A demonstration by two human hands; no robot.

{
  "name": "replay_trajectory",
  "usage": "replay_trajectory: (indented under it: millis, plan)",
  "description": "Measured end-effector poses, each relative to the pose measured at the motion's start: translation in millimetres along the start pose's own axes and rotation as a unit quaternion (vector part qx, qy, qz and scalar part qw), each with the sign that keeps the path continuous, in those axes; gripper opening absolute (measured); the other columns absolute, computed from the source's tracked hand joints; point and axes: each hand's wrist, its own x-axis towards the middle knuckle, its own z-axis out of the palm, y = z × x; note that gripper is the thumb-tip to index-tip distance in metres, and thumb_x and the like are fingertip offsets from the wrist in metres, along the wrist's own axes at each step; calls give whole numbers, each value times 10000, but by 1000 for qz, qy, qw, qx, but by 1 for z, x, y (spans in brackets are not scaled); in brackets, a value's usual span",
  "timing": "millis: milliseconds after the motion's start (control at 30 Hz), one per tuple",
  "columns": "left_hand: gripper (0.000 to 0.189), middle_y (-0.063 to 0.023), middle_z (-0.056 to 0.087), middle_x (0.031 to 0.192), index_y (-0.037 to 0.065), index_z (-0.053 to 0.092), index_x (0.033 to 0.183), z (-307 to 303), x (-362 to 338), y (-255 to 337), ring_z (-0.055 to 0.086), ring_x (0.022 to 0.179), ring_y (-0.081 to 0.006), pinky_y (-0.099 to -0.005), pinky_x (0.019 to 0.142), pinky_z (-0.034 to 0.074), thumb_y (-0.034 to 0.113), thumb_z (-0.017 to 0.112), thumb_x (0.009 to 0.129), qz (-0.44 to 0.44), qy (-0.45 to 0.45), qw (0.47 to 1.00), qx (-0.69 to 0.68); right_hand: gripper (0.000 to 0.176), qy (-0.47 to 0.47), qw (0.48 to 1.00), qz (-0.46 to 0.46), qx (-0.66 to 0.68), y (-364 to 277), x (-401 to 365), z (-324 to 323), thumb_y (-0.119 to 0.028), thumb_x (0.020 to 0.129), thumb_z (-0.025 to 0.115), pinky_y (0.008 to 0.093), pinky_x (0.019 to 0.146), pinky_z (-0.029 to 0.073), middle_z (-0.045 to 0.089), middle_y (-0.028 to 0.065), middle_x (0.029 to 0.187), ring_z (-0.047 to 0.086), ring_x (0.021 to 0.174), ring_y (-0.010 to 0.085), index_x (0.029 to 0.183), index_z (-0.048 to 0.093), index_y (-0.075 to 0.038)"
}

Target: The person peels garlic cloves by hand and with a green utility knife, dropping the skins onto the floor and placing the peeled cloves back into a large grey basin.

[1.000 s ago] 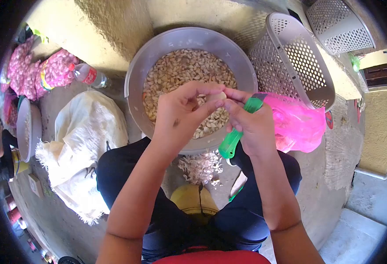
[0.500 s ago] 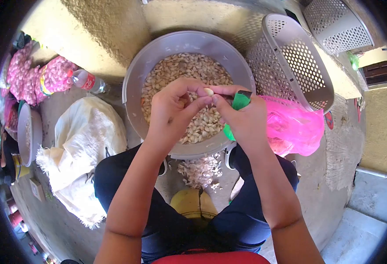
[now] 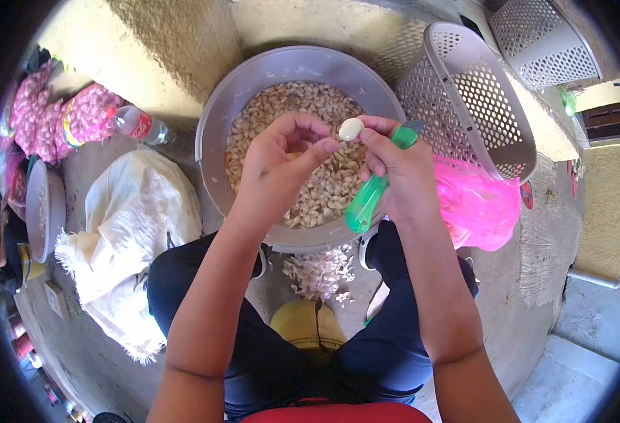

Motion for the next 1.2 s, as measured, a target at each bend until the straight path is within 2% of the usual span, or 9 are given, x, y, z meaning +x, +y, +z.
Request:
replay_trajectory:
  millis: [133,233,633,700,833,900,933,1033,1200]
  plan:
    - [136,18,562,747,22,589,862,0,-1,11,461,646,-29,-174,583,378,102,640,764,-59,-16,998,34,230,-6,1000,5,-3,1,-1,2,-56,767,593,215,436,409,532,11,636,411,465,45,975,561,35]
    - [123,33,559,725,22,604,845,2,-2,5,458,628,-29,-181,563,376,88,647,750,-32,-15,999,24,251,-25,1000,17,1,3,1,1,-71,776,590,217,432,408,510,0,617,409,458,47,1002,551,29]
    - [99,-70,563,655,-4,592,807,2,-4,0,464,526,-85,-233,490,377,58,627,738,181,14,951,250,346,-59,996,57,-40,6,-1,1,-113,799,566,205,422,396,521,0,670,384,443,33,1103,492,33]
    - [104,-62,561,644,0,595,811,-1,-4,3,472,536,-79,-229,499,381,66,629,738,133,33,961,241,372,-66,996,64,-24,6,0,-2,-125,792,572,216,419,400,545,24,666,394,442,44,1116,483,35]
    - [131,-40,560,632,8,601,825,-8,0,3,459,546,-68,-216,509,377,93,643,735,38,69,979,189,377,-80,993,81,25,1,0,-3,-108,785,563,216,431,400,611,102,838,383,446,43,1125,473,30]
    - [130,0,565,704,13,596,850,-10,1,11,462,601,-44,-192,538,377,96,634,758,-27,68,985,155,379,-93,990,94,43,2,0,-6,-104,784,559,216,433,399,615,139,926,380,449,42,1128,471,28]
    - [129,20,567,740,16,593,862,-11,1,13,464,628,-32,-180,553,378,98,629,769,-60,67,986,138,377,-91,990,95,40,2,0,-6,-107,783,564,216,432,398,614,118,881,380,445,42,1124,474,26]
    - [139,7,561,744,19,598,854,-10,2,7,472,616,-39,-185,529,377,91,647,746,34,0,987,159,369,-89,991,101,24,1,-2,-5,-115,780,581,217,425,395,589,54,744,381,432,43,1111,486,19]
    - [125,-69,538,756,26,588,812,-4,-5,8,505,567,-167,-269,513,399,56,642,702,195,-32,931,308,329,-79,991,111,14,5,0,-7,-132,774,611,232,406,392,462,-29,570,386,411,46,1060,516,2]
